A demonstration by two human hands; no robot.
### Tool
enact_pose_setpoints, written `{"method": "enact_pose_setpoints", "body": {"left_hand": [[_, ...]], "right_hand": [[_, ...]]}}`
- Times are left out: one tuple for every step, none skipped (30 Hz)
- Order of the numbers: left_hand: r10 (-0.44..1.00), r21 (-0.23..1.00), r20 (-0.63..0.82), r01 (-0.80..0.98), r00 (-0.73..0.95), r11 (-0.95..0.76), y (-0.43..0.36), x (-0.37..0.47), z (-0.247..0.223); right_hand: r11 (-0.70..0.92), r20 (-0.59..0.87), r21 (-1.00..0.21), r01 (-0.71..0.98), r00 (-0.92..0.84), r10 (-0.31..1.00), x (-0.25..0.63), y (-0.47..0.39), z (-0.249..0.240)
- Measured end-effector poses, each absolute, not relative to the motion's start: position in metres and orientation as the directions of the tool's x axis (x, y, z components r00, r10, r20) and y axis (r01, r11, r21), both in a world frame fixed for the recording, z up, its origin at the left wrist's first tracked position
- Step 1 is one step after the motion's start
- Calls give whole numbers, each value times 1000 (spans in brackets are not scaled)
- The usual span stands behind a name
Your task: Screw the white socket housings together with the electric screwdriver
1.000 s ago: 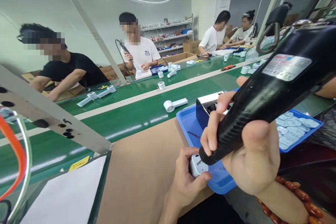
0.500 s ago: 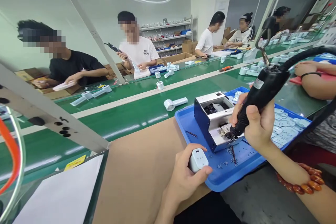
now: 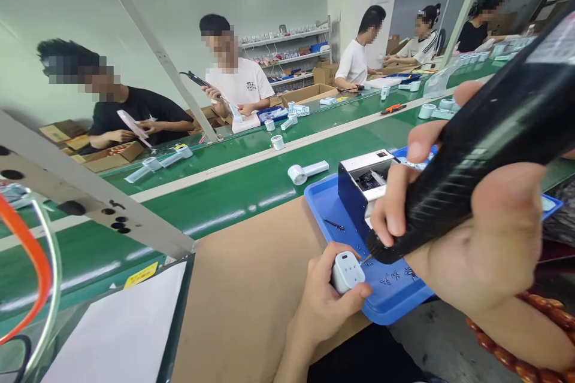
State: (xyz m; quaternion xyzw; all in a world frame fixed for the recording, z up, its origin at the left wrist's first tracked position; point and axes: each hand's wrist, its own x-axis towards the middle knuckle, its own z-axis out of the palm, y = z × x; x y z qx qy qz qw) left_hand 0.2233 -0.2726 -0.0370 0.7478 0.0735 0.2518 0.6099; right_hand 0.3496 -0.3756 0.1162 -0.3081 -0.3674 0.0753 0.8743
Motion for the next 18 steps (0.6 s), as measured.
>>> {"method": "enact_pose_setpoints", "body": {"left_hand": [[418,948,294,-205,859,-245,-273,223,-37],[419,947,300,-214,857,-241,-273,224,-36],[417,946,304,-222,857,-235,-273,224,-36],[414,946,308,-229,857,-229,-274,224,-35],[412,946,310,-233,857,-227,-274,225,-35],[411,945,311,-234,857,-228,-275,225,-34],[412,946,309,-230,857,-230,-276,226,-34],[414,946,306,-225,858,-233,-276,226,-33],[416,946,305,-223,856,-235,-277,226,-32],[420,945,306,-222,854,-238,-278,227,-31],[426,944,309,-221,850,-243,-278,227,-31],[434,943,312,-219,846,-250,-279,226,-30],[440,941,317,-220,840,-257,-279,226,-29],[443,939,321,-222,837,-262,-279,226,-29],[443,939,323,-223,836,-262,-279,225,-29],[439,938,326,-228,837,-261,-279,225,-29],[432,936,333,-239,838,-259,-279,225,-30],[424,933,344,-253,838,-257,-279,225,-31]], "right_hand": [[793,608,-603,89,694,384,349,-374,114],[781,621,-618,95,668,410,350,-372,110],[768,638,-632,104,631,441,352,-372,106],[756,654,-644,113,595,468,354,-373,103],[746,666,-655,119,557,496,357,-373,101],[732,671,-669,129,529,519,359,-374,100],[718,669,-680,147,525,526,360,-374,101],[694,661,-699,173,527,534,361,-374,102],[664,651,-717,210,542,532,361,-372,104],[633,642,-733,249,561,522,361,-371,107],[607,637,-744,281,575,514,360,-369,108],[587,633,-751,302,582,510,359,-367,110],[574,631,-757,314,582,514,359,-366,111],[562,630,-761,324,576,522,357,-365,111],[548,628,-767,334,568,533,356,-365,112],[532,624,-774,345,560,545,355,-365,112],[512,617,-782,355,554,559,353,-365,114],[493,606,-792,360,553,572,351,-366,116]]}}
